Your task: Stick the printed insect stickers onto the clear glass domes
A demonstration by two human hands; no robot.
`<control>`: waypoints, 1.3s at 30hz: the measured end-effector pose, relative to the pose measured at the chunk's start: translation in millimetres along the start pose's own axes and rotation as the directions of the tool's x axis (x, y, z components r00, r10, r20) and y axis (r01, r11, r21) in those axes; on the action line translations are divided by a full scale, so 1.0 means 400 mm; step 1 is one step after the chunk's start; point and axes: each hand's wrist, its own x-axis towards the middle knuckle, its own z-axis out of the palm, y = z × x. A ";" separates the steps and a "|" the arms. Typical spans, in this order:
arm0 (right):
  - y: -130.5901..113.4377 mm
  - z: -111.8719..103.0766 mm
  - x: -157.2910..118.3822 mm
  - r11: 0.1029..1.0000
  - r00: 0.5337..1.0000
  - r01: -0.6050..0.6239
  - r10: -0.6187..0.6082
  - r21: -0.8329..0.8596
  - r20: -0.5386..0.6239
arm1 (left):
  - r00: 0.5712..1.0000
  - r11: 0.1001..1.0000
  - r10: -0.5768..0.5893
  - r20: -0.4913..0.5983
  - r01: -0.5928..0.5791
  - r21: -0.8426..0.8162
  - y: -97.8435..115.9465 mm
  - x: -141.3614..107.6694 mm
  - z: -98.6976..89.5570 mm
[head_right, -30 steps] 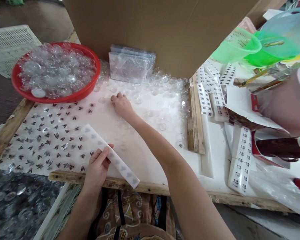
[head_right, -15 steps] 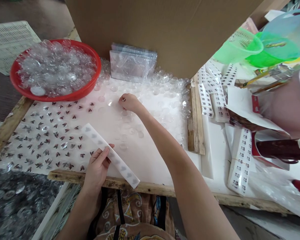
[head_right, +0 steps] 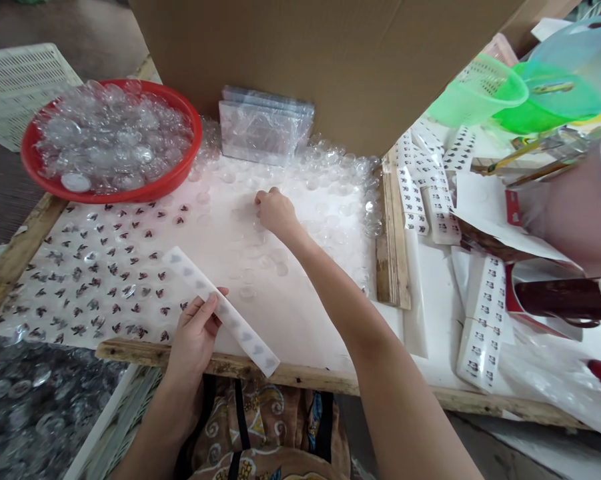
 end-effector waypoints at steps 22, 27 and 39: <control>-0.182 0.114 0.015 0.911 0.910 0.409 -0.403 0.052 -0.103 | 1.000 1.000 -0.005 0.009 0.005 0.001 0.005 -0.004 0.002; -0.172 0.143 0.013 0.926 0.923 0.378 -0.376 0.020 -0.081 | 1.000 1.000 0.001 -0.019 -0.001 -0.012 0.007 -0.004 0.003; 0.080 0.016 -0.145 0.977 0.969 0.203 -0.190 0.071 -0.160 | 0.999 1.000 -0.024 0.021 0.024 0.009 0.002 0.000 -0.001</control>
